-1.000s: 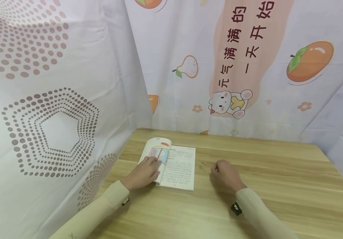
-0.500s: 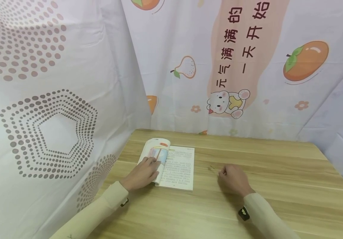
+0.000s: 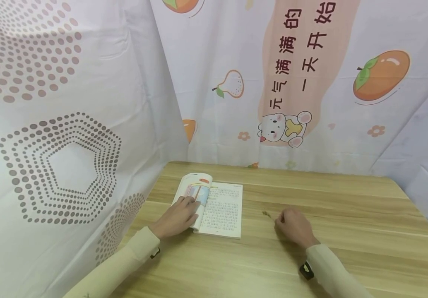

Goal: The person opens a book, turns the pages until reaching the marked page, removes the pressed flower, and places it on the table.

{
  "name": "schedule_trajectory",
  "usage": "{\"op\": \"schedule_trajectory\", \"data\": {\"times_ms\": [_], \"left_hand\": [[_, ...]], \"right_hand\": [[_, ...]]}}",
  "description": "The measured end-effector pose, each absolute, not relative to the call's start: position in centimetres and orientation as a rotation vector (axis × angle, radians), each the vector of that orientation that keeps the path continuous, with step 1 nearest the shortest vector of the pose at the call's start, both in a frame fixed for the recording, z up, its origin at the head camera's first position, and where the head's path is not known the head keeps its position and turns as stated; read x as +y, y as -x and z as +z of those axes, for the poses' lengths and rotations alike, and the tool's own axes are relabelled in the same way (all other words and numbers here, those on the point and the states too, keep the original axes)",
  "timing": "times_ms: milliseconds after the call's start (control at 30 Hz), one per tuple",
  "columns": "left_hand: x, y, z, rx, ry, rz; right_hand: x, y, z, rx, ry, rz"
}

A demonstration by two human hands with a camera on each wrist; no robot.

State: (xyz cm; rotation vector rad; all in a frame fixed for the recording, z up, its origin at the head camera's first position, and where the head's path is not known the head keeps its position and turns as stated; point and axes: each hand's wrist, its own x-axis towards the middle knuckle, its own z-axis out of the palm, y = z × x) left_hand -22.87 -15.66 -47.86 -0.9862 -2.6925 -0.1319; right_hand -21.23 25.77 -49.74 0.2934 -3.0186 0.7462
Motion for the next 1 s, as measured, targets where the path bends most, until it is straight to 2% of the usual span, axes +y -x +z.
{"op": "schedule_trajectory", "data": {"times_ms": [733, 1000], "left_hand": [[-16.3, 22.4, -48.6, -2.716, 0.868, -0.283], [-17.2, 22.3, -49.1, -2.75, 0.711, -0.354]], "right_hand": [[26.2, 21.4, -50.0, -2.982, -0.341, 0.787], [24.3, 21.0, -49.1, -2.929, -0.463, 0.819]]}}
